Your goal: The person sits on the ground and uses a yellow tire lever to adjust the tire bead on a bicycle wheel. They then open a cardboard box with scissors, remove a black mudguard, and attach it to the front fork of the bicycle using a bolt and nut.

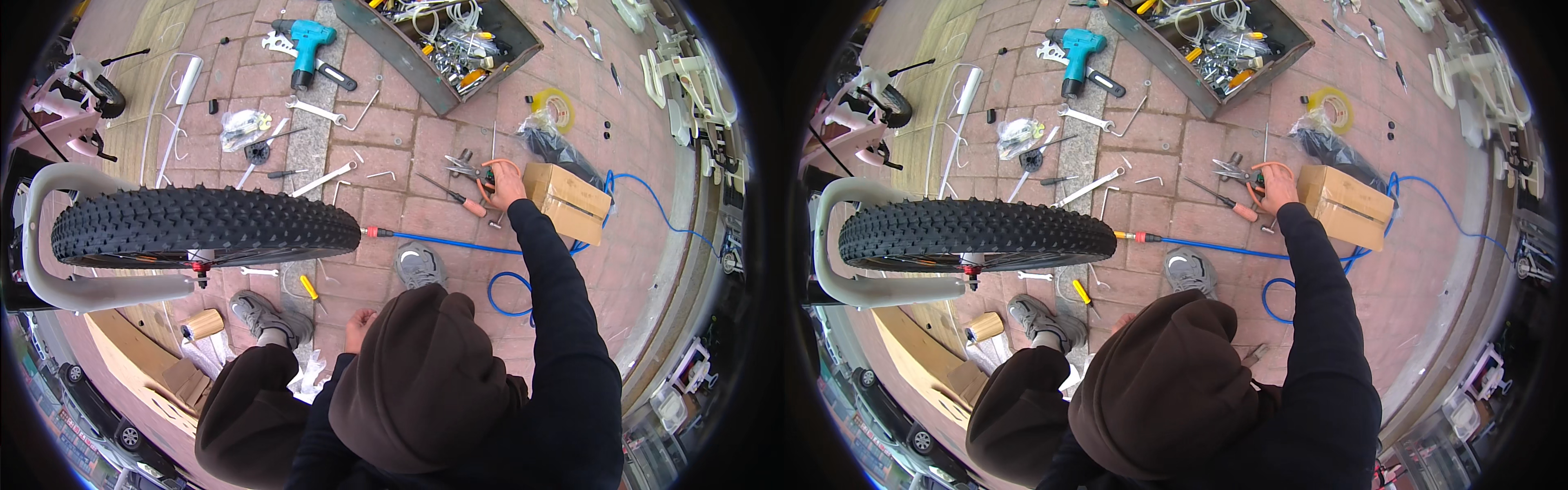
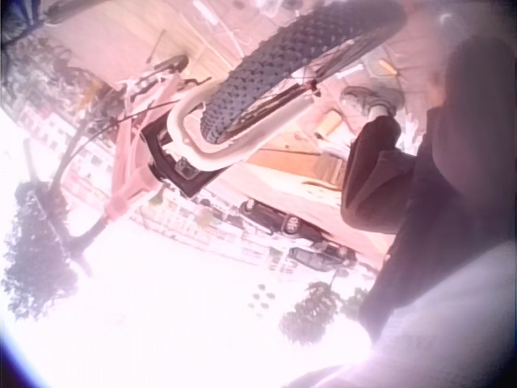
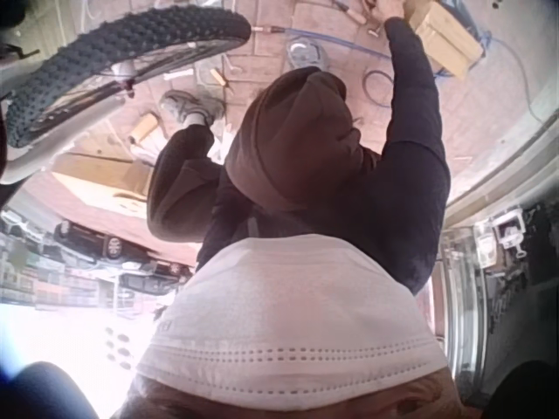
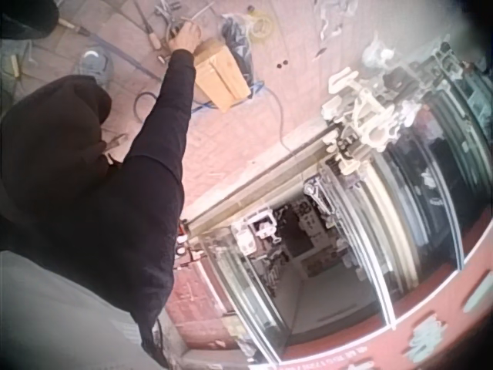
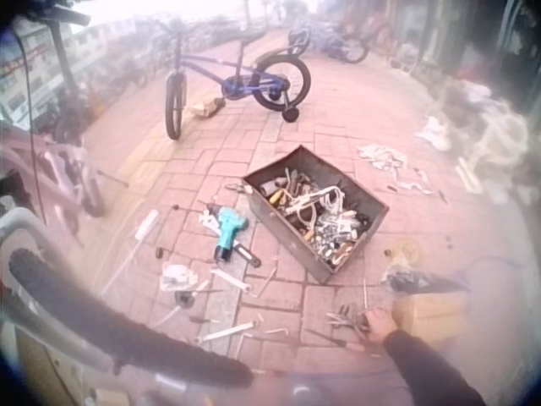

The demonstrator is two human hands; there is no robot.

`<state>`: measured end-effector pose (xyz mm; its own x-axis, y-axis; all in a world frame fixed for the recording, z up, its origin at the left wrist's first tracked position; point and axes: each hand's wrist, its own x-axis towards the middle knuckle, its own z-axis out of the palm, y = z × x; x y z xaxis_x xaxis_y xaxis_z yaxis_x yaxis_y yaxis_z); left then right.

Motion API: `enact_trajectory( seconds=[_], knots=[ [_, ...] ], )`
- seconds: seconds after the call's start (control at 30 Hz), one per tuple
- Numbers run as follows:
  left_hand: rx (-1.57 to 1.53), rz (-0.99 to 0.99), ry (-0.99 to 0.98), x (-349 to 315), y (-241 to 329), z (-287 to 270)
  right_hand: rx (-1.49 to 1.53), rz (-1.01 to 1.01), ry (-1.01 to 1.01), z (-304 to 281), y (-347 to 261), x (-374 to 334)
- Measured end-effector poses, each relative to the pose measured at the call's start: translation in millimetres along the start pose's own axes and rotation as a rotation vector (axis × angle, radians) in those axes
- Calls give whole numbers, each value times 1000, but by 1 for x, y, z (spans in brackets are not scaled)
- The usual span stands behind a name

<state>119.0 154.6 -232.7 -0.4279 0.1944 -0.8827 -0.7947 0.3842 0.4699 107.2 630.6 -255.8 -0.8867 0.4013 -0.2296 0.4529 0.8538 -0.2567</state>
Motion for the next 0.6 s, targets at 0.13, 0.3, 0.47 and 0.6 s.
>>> enact_trajectory(
  seconds=[0.13, 0.3, 0.47, 0.6],
  knots=[
    [178, 40, -15, 2, -12, 4, 61, 24, 156, -1, -8, -1],
    [119, 66, 10, 5, -10, 5, 146, 304, 232, 2, -34, -36],
    [188, 22, -33, -5, 3, 10, -31, -27, 229, 18, -58, -38],
    [154, -25, -34, -11, 10, 8, -57, 50, 175, 29, -70, -17]
  ],
)
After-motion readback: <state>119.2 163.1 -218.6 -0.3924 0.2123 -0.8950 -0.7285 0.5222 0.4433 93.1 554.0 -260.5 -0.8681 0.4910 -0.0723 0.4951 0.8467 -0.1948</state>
